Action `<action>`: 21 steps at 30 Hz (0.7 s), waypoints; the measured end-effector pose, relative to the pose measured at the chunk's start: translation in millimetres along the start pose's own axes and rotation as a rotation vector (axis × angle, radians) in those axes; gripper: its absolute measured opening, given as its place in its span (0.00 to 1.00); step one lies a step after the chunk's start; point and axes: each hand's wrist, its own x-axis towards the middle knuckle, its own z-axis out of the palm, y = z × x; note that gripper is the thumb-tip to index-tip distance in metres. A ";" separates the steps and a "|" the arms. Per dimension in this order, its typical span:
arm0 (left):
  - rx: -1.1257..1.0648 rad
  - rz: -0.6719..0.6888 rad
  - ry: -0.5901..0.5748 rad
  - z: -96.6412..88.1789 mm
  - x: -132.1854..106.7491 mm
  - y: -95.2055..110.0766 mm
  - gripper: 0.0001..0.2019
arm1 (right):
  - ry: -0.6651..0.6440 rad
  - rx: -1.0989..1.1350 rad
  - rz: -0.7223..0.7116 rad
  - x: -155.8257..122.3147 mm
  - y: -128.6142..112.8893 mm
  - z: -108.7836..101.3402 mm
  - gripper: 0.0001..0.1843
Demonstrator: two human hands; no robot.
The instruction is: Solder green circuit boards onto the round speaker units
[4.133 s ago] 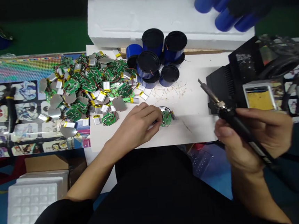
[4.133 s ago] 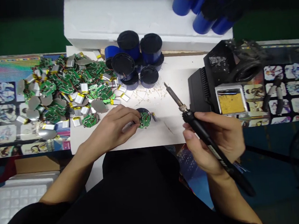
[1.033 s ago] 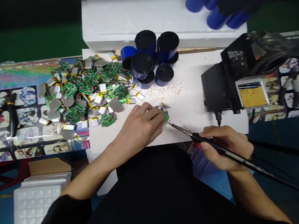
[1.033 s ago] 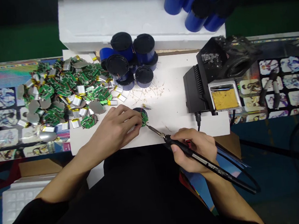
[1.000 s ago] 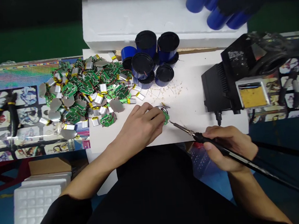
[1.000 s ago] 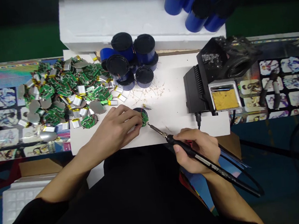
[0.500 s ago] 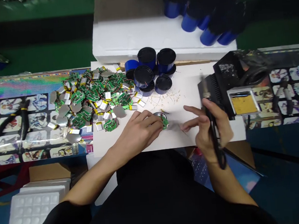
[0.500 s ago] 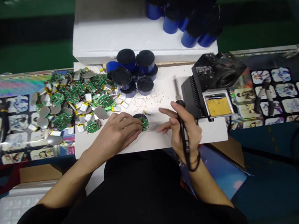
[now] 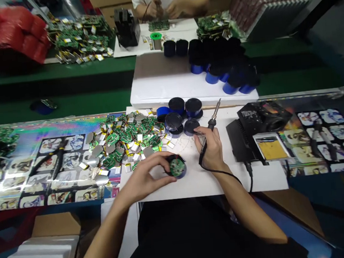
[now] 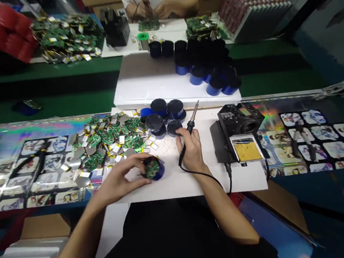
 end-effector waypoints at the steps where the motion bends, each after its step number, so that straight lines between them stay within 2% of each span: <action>1: -0.018 0.008 0.042 -21.6 1.7 0.5 0.11 | -0.008 0.003 -0.006 1.1 0.9 1.8 0.17; 3: -0.012 0.008 0.203 -68.2 12.6 -6.0 0.12 | -0.026 0.013 -0.018 3.0 1.8 4.0 0.17; 6: 0.097 -0.029 0.521 -134.1 49.1 -34.5 0.18 | -0.020 0.033 -0.033 2.5 0.4 1.0 0.15; 8: 0.201 -0.118 0.628 -167.7 80.1 -60.3 0.18 | -0.014 0.046 -0.020 -2.9 -2.8 -6.0 0.15; 10: 0.366 -0.262 0.689 -189.6 107.6 -85.4 0.16 | -0.027 0.063 0.002 -14.1 -7.9 -15.9 0.15; 13: 0.554 -0.425 0.622 -202.7 130.5 -111.2 0.13 | -0.056 0.114 -0.028 -40.8 -17.7 -30.5 0.17; 15: 0.584 -0.449 0.571 -202.8 132.1 -116.5 0.12 | -0.080 0.148 -0.056 -60.4 -23.6 -37.0 0.18; 18: 0.597 -0.392 0.546 -196.2 119.2 -105.5 0.12 | -0.114 0.185 -0.063 -81.4 -29.0 -40.7 0.17; 19: 0.612 -0.346 0.504 -192.6 112.3 -98.0 0.11 | -0.114 0.194 -0.067 -84.7 -29.9 -40.8 0.16; 21: 0.633 -0.234 0.307 -183.6 97.5 -80.9 0.11 | -0.100 0.196 -0.078 -86.1 -31.0 -40.3 0.15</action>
